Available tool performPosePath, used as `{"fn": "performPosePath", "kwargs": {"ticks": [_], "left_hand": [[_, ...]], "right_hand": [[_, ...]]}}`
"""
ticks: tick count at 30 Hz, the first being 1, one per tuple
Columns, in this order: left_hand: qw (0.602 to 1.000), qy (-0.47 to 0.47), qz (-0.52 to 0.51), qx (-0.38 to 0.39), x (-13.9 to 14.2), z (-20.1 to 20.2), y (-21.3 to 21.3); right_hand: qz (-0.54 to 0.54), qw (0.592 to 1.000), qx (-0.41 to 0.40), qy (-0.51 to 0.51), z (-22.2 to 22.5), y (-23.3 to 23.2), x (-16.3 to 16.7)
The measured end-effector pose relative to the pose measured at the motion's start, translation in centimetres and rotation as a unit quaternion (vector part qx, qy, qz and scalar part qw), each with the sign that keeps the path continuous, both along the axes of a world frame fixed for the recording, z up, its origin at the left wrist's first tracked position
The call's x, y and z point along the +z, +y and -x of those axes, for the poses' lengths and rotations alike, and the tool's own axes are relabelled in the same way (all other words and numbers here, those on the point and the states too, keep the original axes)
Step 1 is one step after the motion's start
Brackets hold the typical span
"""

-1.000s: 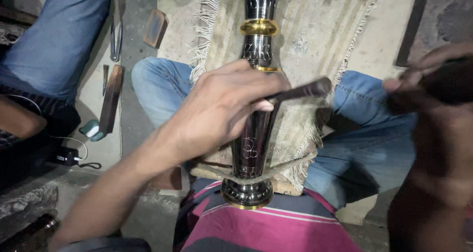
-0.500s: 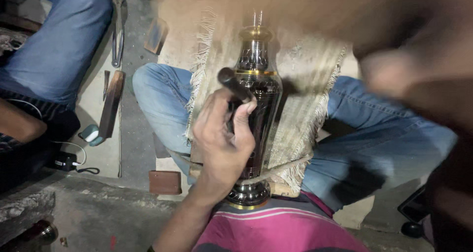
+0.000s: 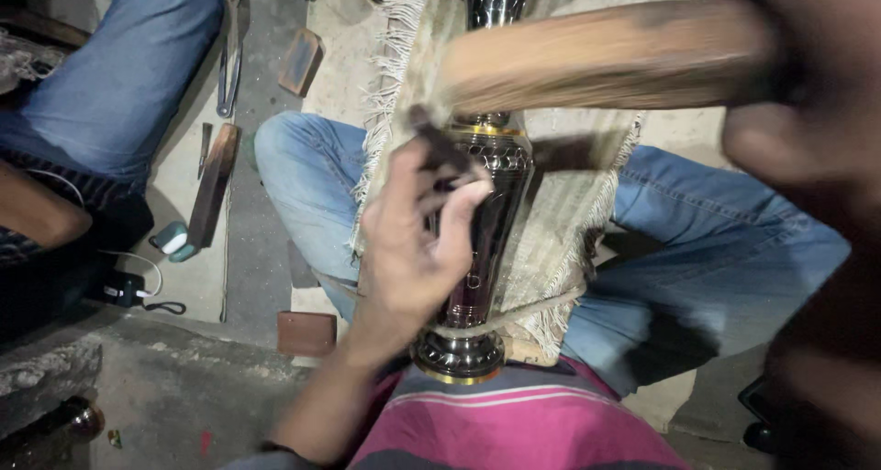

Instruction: The person sits on the floor with a dark metal vase held between their feet and lap. They hold a punch against the vase surface and strike it with a wooden mallet, working around the body to hammer a decorative pattern into the metal.

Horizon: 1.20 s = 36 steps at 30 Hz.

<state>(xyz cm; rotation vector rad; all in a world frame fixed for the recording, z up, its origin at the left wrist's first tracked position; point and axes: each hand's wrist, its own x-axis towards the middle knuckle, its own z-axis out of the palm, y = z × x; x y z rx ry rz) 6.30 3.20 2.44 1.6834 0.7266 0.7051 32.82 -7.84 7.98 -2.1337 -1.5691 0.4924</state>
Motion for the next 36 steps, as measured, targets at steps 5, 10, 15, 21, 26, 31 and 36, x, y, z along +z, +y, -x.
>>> {"fn": "performPosePath", "kwargs": {"ticks": [5, 10, 15, 21, 26, 31, 36], "left_hand": [[0.946, 0.038, -0.236, -0.219, 1.4, -0.8, 4.2], [0.924, 0.087, -0.217, -0.303, 2.0, -2.2, 5.6], [0.923, 0.080, -0.224, -0.303, 2.4, -3.0, 5.5], [0.891, 0.094, -0.260, -0.360, 2.6, -3.7, 6.6], [0.850, 0.129, -0.276, -0.430, 2.3, -4.8, 7.1], [0.825, 0.102, -0.286, -0.476, 2.3, -5.5, 8.1], [0.815, 0.091, -0.253, -0.514, 2.6, -6.3, 8.7]], "right_hand": [[-0.049, 0.995, -0.086, -0.004, -0.4, -3.1, -4.9], [-0.179, 0.963, -0.197, 0.030, 0.5, -7.5, -10.9], [-0.199, 0.934, -0.246, 0.163, 1.4, -8.7, -11.7], [-0.215, 0.928, -0.256, 0.166, 4.0, -7.8, -10.8], [-0.239, 0.935, -0.254, 0.069, 5.6, -7.7, -11.2], [-0.325, 0.856, -0.346, 0.207, 7.9, -7.2, -11.8], [-0.365, 0.766, -0.410, 0.335, 9.7, -7.7, -12.9]]}}
